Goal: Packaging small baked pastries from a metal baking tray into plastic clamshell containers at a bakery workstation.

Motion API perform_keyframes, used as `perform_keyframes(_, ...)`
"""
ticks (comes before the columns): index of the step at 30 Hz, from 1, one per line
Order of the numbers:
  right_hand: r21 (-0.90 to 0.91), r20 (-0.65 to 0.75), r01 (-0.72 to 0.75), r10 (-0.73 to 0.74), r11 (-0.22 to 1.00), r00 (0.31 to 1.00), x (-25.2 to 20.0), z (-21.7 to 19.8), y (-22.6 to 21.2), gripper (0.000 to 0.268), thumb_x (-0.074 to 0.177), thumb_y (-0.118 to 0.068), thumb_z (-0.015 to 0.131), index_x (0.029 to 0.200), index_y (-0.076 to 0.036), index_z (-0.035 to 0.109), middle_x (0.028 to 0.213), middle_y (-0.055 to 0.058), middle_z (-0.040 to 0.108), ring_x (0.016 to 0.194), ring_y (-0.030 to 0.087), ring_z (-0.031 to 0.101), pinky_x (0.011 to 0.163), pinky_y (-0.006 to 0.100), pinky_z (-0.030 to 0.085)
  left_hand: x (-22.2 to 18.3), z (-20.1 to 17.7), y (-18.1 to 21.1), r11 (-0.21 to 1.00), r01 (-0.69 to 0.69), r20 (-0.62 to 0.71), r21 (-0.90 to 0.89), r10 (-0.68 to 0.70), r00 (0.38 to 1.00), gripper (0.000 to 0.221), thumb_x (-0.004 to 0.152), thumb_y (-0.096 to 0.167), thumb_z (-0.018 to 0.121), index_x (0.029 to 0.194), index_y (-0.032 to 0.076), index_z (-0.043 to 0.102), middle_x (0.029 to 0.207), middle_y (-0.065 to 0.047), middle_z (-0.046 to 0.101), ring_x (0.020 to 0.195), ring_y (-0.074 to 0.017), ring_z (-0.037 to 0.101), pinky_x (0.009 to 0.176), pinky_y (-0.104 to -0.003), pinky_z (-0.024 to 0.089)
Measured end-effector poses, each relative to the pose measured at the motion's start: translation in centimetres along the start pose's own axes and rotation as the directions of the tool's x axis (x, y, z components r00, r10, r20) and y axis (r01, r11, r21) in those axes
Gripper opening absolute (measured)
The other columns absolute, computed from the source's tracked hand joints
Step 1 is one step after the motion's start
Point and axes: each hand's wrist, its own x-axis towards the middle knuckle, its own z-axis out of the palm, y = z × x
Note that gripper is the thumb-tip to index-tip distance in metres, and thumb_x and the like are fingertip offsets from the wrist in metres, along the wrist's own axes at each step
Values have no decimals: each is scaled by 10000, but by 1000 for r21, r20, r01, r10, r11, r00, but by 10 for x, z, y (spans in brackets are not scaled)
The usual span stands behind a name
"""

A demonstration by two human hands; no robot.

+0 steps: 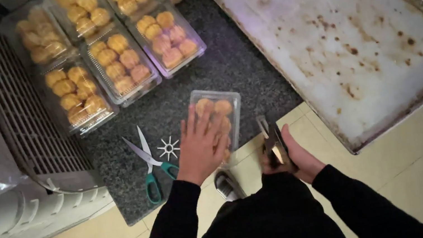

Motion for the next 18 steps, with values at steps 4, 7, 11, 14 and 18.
perform_keyframes(4, -370, -96, 8, -47, 929, 994, 9, -14, -11, 1046, 1033, -802, 179, 715, 16, 749, 650, 250, 752, 612, 381, 792, 634, 464, 669, 8, 3, -3, 992, -124, 54, 17, 123, 991, 529, 1037, 434, 563, 1531, 245, 552, 1693, -59, 377, 1557, -464, 315, 1141, -655, 420)
perform_keyframes(7, -726, -30, 141, -236, 673, 971, 4, -27, -11, 895, 1101, -687, 237, 709, -84, 768, 617, 113, 766, 639, 261, 796, 729, 392, 653, 13, 5, -4, 977, -211, 31, -12, 211, 977, 515, 1025, 456, 578, 1503, 262, 583, 1664, -51, 426, 1563, -451, 323, 1127, -629, 460)
perform_keyframes(11, -863, 60, 203, -307, 462, 950, 2, -28, -18, 793, 1099, -636, 292, 679, -141, 749, 597, 50, 750, 699, 229, 781, 793, 392, 620, 14, 9, -11, 972, -234, 54, -12, 234, 971, 561, 1034, 536, 535, 1538, 292, 547, 1676, -37, 411, 1584, -432, 283, 1139, -621, 454)
perform_keyframes(14, -899, 122, 246, -331, 363, 936, 1, -22, -19, 770, 1093, -628, 319, 668, -128, 724, 593, 59, 758, 720, 249, 786, 803, 407, 611, 14, 8, -12, 976, -216, 78, -43, 219, 973, 583, 1036, 569, 536, 1557, 306, 534, 1688, -27, 396, 1594, -428, 260, 1146, -636, 442)
perform_keyframes(18, -886, 199, 316, -338, 338, 920, 0, -17, -22, 751, 1122, -558, 316, 656, -93, 676, 601, 94, 751, 733, 297, 764, 803, 437, 583, 14, 4, -10, 974, -217, 59, -65, 221, 974, 565, 1038, 539, 546, 1543, 287, 558, 1681, -37, 414, 1589, -428, 276, 1142, -630, 447)
